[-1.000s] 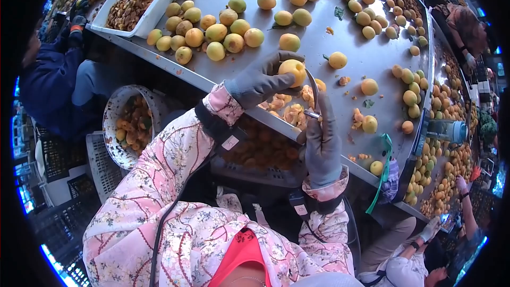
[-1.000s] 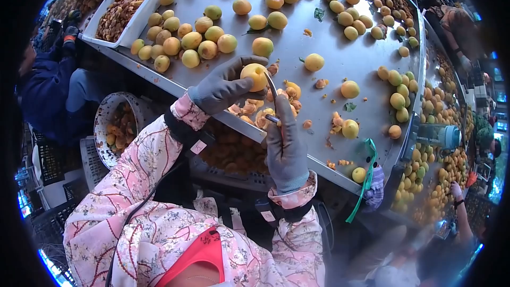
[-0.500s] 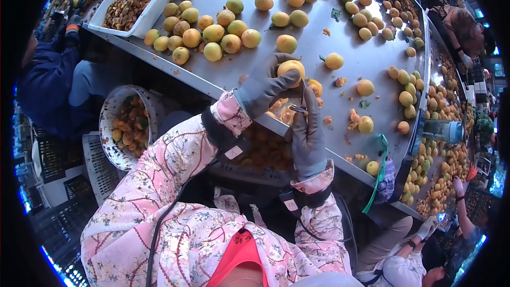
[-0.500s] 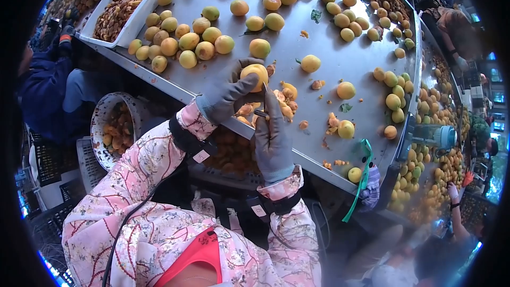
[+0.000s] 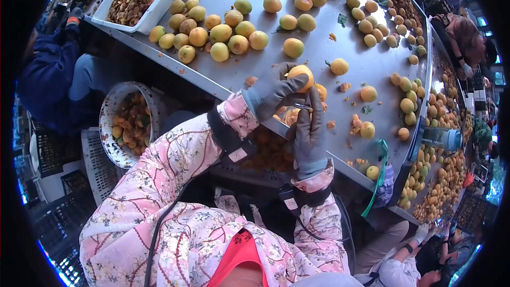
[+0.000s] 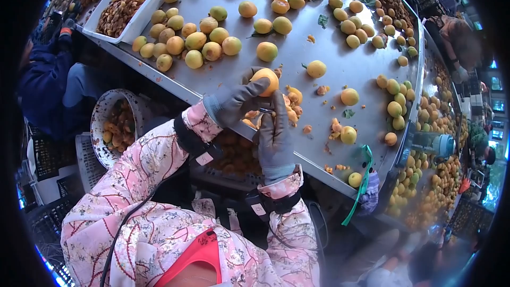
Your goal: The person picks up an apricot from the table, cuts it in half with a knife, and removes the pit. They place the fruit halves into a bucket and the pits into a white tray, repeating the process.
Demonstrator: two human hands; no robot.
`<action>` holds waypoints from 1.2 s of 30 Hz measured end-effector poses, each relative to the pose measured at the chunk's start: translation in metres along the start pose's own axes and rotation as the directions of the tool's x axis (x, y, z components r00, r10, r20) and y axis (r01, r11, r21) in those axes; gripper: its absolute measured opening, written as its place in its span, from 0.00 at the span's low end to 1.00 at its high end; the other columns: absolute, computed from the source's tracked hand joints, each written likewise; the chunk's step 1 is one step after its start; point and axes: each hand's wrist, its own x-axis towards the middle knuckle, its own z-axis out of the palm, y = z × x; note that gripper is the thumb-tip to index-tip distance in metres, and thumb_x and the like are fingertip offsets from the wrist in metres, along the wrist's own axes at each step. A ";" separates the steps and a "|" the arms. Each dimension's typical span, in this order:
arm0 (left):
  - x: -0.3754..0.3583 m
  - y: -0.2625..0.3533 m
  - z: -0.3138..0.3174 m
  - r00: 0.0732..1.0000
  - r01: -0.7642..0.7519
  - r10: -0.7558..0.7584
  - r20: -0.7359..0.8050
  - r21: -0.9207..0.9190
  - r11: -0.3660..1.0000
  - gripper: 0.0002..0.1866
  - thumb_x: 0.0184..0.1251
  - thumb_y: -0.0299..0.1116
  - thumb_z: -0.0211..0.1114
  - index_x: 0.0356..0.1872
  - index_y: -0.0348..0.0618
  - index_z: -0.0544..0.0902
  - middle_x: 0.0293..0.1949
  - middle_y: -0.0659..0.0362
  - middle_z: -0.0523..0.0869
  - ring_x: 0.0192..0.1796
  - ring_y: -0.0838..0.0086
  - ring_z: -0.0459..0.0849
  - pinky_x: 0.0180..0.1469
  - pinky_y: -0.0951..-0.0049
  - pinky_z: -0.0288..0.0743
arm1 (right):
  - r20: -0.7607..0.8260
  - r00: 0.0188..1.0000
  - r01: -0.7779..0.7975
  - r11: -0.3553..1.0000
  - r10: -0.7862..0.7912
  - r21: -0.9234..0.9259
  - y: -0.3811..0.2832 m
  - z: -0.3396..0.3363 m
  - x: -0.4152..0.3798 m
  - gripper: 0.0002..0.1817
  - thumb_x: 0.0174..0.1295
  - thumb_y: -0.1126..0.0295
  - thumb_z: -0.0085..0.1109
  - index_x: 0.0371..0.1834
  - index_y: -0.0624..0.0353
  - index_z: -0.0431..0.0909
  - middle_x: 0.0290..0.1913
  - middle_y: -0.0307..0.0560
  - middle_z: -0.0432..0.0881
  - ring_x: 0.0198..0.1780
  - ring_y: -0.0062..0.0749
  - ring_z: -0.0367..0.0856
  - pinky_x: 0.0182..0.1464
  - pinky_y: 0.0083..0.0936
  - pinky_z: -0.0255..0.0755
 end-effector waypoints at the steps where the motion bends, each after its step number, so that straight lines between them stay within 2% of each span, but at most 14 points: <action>1: -0.002 0.012 0.001 0.995 0.070 -0.079 0.060 0.141 0.988 0.28 0.64 0.41 0.62 0.59 0.37 0.65 0.50 0.56 0.75 0.51 0.70 0.79 0.53 0.71 0.77 | -0.007 1.000 0.008 0.999 -0.007 0.047 0.000 0.001 0.000 0.24 0.70 0.70 0.43 0.70 0.52 0.57 0.32 0.33 0.72 0.20 0.09 0.62 0.20 0.09 0.57; 5: 0.003 0.028 -0.012 0.962 0.074 -0.178 0.207 0.428 0.900 0.30 0.64 0.44 0.61 0.62 0.41 0.64 0.51 0.58 0.75 0.53 0.72 0.77 0.55 0.71 0.75 | 0.063 0.988 -0.145 0.984 0.139 0.104 -0.026 -0.005 -0.004 0.25 0.70 0.68 0.43 0.70 0.51 0.56 0.30 0.34 0.73 0.20 0.09 0.64 0.20 0.09 0.58; 8: 0.001 0.014 -0.007 0.981 -0.023 -0.051 0.189 0.371 0.928 0.29 0.64 0.44 0.62 0.61 0.42 0.65 0.51 0.58 0.75 0.53 0.73 0.77 0.55 0.71 0.75 | 0.006 0.980 -0.197 0.976 0.198 0.095 -0.027 -0.001 -0.007 0.20 0.71 0.66 0.42 0.65 0.54 0.62 0.27 0.34 0.73 0.19 0.10 0.65 0.19 0.10 0.59; 12: -0.003 -0.001 -0.001 0.992 0.002 -0.036 0.120 0.270 0.963 0.27 0.65 0.43 0.60 0.59 0.41 0.65 0.50 0.56 0.76 0.52 0.72 0.77 0.54 0.69 0.76 | -0.040 0.998 -0.061 0.987 0.056 -0.151 -0.003 0.002 -0.005 0.11 0.71 0.66 0.42 0.50 0.58 0.68 0.23 0.33 0.70 0.18 0.11 0.66 0.18 0.12 0.59; 14: -0.002 -0.017 0.001 0.998 0.033 -0.031 0.062 -0.024 0.999 0.25 0.66 0.43 0.60 0.58 0.40 0.65 0.48 0.53 0.77 0.51 0.70 0.79 0.53 0.68 0.76 | -0.063 0.998 0.009 0.960 -0.027 -0.281 0.000 0.005 -0.002 0.10 0.71 0.66 0.41 0.44 0.59 0.69 0.22 0.34 0.68 0.18 0.12 0.66 0.18 0.13 0.59; 18: 0.006 -0.018 0.004 0.995 0.078 -0.078 -0.065 0.001 0.997 0.25 0.67 0.42 0.59 0.58 0.41 0.63 0.47 0.51 0.77 0.49 0.69 0.80 0.53 0.69 0.76 | -0.081 0.966 0.198 0.902 -0.247 -0.384 0.006 0.002 0.005 0.09 0.71 0.66 0.42 0.44 0.59 0.70 0.21 0.34 0.68 0.18 0.12 0.66 0.18 0.14 0.59; 20: 0.016 -0.014 -0.011 0.997 0.067 -0.075 0.023 0.258 0.964 0.26 0.67 0.44 0.59 0.59 0.41 0.64 0.48 0.53 0.78 0.50 0.70 0.80 0.52 0.70 0.75 | -0.030 0.983 -0.186 0.979 0.184 -0.079 -0.021 0.000 0.004 0.12 0.71 0.60 0.42 0.43 0.57 0.67 0.17 0.41 0.72 0.11 0.21 0.67 0.12 0.18 0.58; 23: 0.013 0.016 -0.011 0.968 0.203 -0.239 0.071 0.334 0.920 0.27 0.67 0.45 0.59 0.61 0.41 0.65 0.48 0.56 0.78 0.50 0.71 0.80 0.52 0.71 0.75 | 0.002 0.931 -0.365 0.926 0.366 0.098 -0.030 -0.004 0.005 0.12 0.71 0.59 0.40 0.43 0.56 0.67 0.14 0.39 0.70 0.07 0.18 0.60 0.09 0.14 0.54; 28: 0.014 0.008 -0.020 0.966 0.148 -0.213 0.149 0.359 0.922 0.25 0.66 0.44 0.59 0.59 0.41 0.68 0.48 0.57 0.77 0.49 0.72 0.80 0.53 0.71 0.75 | 0.056 0.903 -0.429 0.894 0.426 0.130 -0.031 -0.003 0.002 0.12 0.71 0.59 0.40 0.42 0.56 0.67 0.13 0.39 0.68 0.06 0.19 0.60 0.09 0.15 0.54; 30: 0.012 -0.014 -0.013 0.995 0.040 -0.045 0.084 0.065 0.997 0.23 0.67 0.43 0.59 0.56 0.41 0.68 0.47 0.56 0.77 0.48 0.72 0.79 0.51 0.70 0.76 | 0.018 0.951 -0.308 0.945 0.308 0.106 -0.024 0.006 0.001 0.11 0.71 0.60 0.40 0.42 0.56 0.66 0.12 0.39 0.68 0.06 0.20 0.61 0.08 0.17 0.55; 31: 0.011 -0.022 -0.008 0.995 0.039 -0.044 0.086 0.067 0.997 0.23 0.67 0.43 0.59 0.56 0.41 0.68 0.47 0.56 0.77 0.48 0.72 0.79 0.51 0.70 0.76 | 0.017 0.952 -0.305 0.946 0.305 0.106 -0.022 0.009 0.003 0.11 0.71 0.60 0.40 0.42 0.56 0.66 0.12 0.39 0.68 0.06 0.20 0.61 0.08 0.17 0.55; 33: 0.009 -0.033 0.000 0.989 0.084 -0.111 -0.100 -0.246 0.966 0.21 0.67 0.42 0.59 0.54 0.41 0.68 0.47 0.55 0.77 0.46 0.71 0.80 0.50 0.69 0.76 | -0.074 0.966 -0.252 0.966 0.248 -0.052 -0.019 0.012 0.005 0.11 0.71 0.62 0.40 0.43 0.56 0.67 0.14 0.37 0.69 0.06 0.19 0.60 0.08 0.16 0.56; 35: 0.015 -0.026 -0.002 0.990 0.095 -0.117 -0.075 -0.252 0.963 0.21 0.67 0.41 0.59 0.56 0.42 0.67 0.46 0.54 0.78 0.45 0.71 0.80 0.49 0.69 0.76 | -0.093 0.960 -0.270 0.962 0.265 -0.049 -0.022 0.008 0.009 0.10 0.71 0.62 0.41 0.42 0.57 0.68 0.14 0.37 0.68 0.08 0.18 0.61 0.10 0.15 0.56; 36: 0.017 -0.016 -0.001 0.987 0.146 -0.151 -0.056 -0.086 0.986 0.21 0.67 0.41 0.59 0.55 0.42 0.68 0.46 0.54 0.78 0.45 0.71 0.79 0.49 0.70 0.76 | -0.054 0.940 -0.334 0.942 0.336 0.045 -0.020 0.002 0.011 0.10 0.71 0.61 0.40 0.42 0.56 0.66 0.15 0.38 0.70 0.07 0.20 0.62 0.09 0.17 0.56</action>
